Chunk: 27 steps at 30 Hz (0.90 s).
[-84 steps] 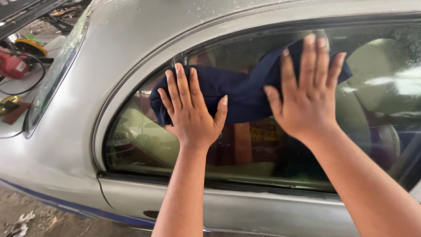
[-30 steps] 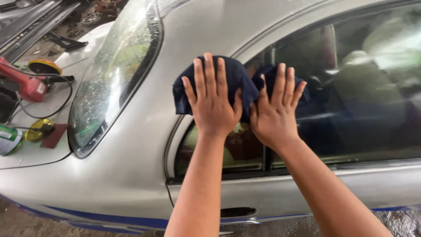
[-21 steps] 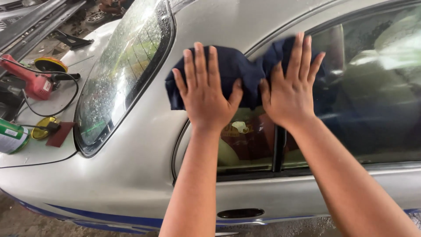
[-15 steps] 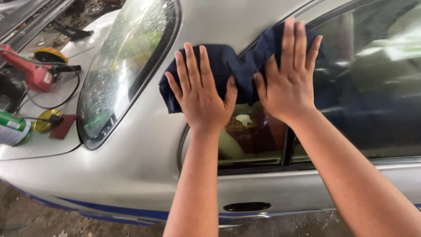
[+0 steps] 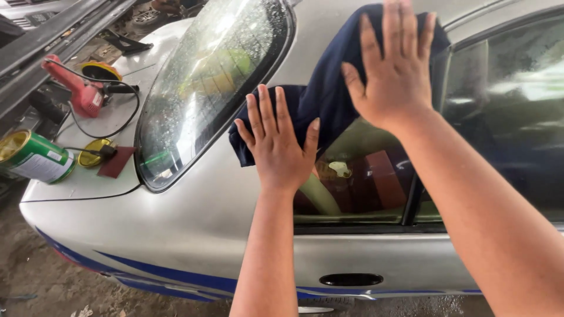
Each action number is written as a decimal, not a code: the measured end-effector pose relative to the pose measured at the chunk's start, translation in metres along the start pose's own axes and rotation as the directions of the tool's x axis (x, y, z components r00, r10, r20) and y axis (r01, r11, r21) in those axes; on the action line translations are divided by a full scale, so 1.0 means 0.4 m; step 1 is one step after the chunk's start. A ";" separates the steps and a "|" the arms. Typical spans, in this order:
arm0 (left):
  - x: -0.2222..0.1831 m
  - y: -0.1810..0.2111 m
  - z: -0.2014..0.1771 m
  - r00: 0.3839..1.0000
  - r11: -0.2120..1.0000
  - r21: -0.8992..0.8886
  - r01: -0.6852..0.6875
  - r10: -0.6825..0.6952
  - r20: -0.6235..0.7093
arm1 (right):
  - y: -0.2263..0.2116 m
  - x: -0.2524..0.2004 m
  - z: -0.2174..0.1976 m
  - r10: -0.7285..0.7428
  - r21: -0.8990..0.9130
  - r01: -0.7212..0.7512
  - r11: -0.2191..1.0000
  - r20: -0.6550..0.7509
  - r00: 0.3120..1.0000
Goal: The person wipes the side window and door panel of a silver car using a dark blue cloth. The person moves from the lower door area up to the window and then to the rear quarter panel, wiping the surfaces in a continuous motion.
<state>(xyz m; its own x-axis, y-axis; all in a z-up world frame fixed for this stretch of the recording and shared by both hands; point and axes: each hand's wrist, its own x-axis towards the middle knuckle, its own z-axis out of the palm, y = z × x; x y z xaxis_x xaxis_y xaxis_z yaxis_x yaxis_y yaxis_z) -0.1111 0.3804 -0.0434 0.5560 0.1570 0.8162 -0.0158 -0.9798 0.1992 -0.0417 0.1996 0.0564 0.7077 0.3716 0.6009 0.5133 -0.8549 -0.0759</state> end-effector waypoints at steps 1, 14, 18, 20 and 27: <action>0.000 -0.003 -0.006 0.999 1.000 -0.020 0.000 0.001 0.050 | -0.020 0.007 0.011 -0.028 -0.073 0.032 0.997 0.051 0.998; 0.006 -0.068 -0.017 0.982 0.993 -0.116 0.027 -0.004 0.189 | 0.020 0.071 0.030 -0.198 -0.135 0.192 0.972 -0.029 0.980; 0.011 -0.077 -0.017 0.965 0.994 -0.102 0.045 -0.017 0.262 | -0.081 0.057 0.033 -0.050 -0.155 0.074 0.985 0.150 0.987; 0.007 -0.084 -0.018 0.982 0.993 -0.114 -0.014 0.035 0.183 | -0.118 0.027 0.071 -0.327 -0.105 0.336 0.936 0.087 0.941; 0.002 -0.097 -0.023 0.992 0.994 -0.082 -0.068 0.076 0.100 | -0.044 0.059 0.025 -0.274 -0.154 0.300 0.941 0.168 0.947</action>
<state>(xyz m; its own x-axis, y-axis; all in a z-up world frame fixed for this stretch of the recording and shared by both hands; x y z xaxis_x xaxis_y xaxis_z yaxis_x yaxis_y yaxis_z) -0.1178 0.4198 -0.0455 0.6332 0.0693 0.7709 -0.1213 -0.9748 0.1872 -0.0293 0.2272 0.0641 0.6109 0.6472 0.4560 0.6209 -0.7490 0.2312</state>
